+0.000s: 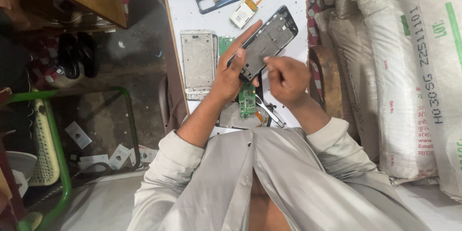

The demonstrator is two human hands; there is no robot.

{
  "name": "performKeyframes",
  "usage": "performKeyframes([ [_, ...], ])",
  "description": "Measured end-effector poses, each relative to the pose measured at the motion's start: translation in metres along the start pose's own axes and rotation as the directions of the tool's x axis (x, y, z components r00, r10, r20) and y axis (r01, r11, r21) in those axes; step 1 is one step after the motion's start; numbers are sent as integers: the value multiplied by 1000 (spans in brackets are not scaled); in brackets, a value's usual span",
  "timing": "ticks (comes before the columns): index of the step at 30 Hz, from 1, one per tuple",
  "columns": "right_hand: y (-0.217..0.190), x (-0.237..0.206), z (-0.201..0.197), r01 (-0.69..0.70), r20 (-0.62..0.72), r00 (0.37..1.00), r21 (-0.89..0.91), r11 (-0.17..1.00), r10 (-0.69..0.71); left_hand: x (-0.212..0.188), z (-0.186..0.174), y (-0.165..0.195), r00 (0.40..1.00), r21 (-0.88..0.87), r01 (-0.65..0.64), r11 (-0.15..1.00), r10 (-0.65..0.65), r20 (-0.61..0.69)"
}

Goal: The person uses a small metal tool to scrape adhesive residue from the inner frame of a disassembled smartphone. The person repeatedly scrapes along the edges and corners of the frame while holding the phone with the other hand. The phone remains disassembled on the workbench throughout the clip.

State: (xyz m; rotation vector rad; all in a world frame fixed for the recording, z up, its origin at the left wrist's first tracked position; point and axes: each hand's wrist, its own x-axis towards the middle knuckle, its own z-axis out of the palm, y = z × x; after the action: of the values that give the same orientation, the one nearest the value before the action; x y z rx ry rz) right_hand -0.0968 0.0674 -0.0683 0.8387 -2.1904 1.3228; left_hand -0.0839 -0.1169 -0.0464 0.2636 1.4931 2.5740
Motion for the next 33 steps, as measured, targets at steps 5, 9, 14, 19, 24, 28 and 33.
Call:
performKeyframes([
  [5, 1, -1, 2, -108, -56, 993, 1, 994, 108, 3, -1, -5, 1000, 30, -24, 999, 24, -4],
  [9, 4, -1, 0, -30, -20, 999, 20, 999, 31, 3, -2, -9, 999, 10, -48, 999, 47, 12],
  [14, 6, -2, -2, -71, -51, 996, -24, 997, 70, 2, -3, -14, 999, 28, -44, 999, 44, 19],
  [19, 3, 6, 0, 67, -55, 996, -64, 996, -71, 5, 2, 1, 998, 191, -52, 980, 57, -22],
  [24, -5, 11, -2, -174, -143, 974, 7, 985, 173, 5, 10, 17, 999, 205, -23, 978, 27, -18],
  [28, -13, 7, -3, -1, -102, 995, -40, 999, -3, -3, 17, 19, 1000, 119, 9, 993, -5, -29],
  [33, -22, 9, -3, -205, -180, 962, 7, 979, 203, -8, 19, 22, 1000, 121, 11, 993, -8, -26],
])
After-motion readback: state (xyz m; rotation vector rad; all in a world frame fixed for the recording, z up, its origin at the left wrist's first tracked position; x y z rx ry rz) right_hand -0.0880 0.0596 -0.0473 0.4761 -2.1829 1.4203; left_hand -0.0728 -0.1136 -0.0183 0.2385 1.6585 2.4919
